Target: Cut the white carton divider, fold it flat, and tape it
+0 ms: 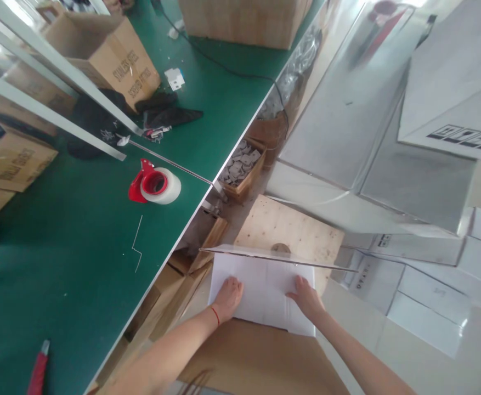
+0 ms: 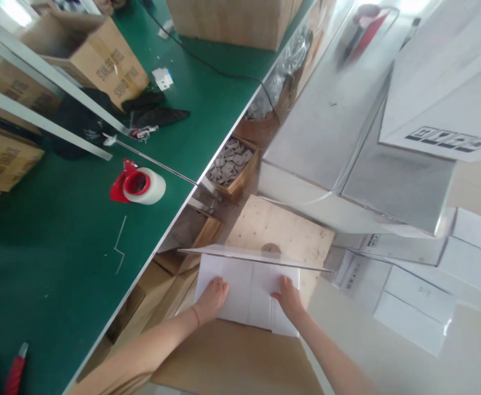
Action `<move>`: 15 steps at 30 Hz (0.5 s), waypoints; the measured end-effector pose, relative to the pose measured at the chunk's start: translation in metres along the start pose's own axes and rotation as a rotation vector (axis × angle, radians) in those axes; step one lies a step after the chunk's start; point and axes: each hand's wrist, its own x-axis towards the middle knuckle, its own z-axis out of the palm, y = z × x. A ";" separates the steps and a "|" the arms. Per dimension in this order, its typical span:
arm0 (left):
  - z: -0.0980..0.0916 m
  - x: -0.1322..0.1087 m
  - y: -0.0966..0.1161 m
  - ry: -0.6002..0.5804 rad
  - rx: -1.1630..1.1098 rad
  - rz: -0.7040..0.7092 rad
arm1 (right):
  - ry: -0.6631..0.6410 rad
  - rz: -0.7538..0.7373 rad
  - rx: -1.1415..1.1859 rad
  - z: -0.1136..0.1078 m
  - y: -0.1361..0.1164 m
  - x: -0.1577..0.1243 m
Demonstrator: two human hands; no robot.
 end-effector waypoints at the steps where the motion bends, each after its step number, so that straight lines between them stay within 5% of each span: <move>1: -0.002 0.000 0.001 0.001 -0.002 0.014 | 0.005 0.000 0.007 -0.001 0.000 0.000; 8: -0.008 0.025 0.046 -0.052 0.002 0.228 | 0.036 0.004 0.082 -0.002 0.002 -0.002; 15: -0.004 0.038 0.083 -0.084 0.045 0.084 | 0.046 -0.046 0.204 -0.004 0.012 0.000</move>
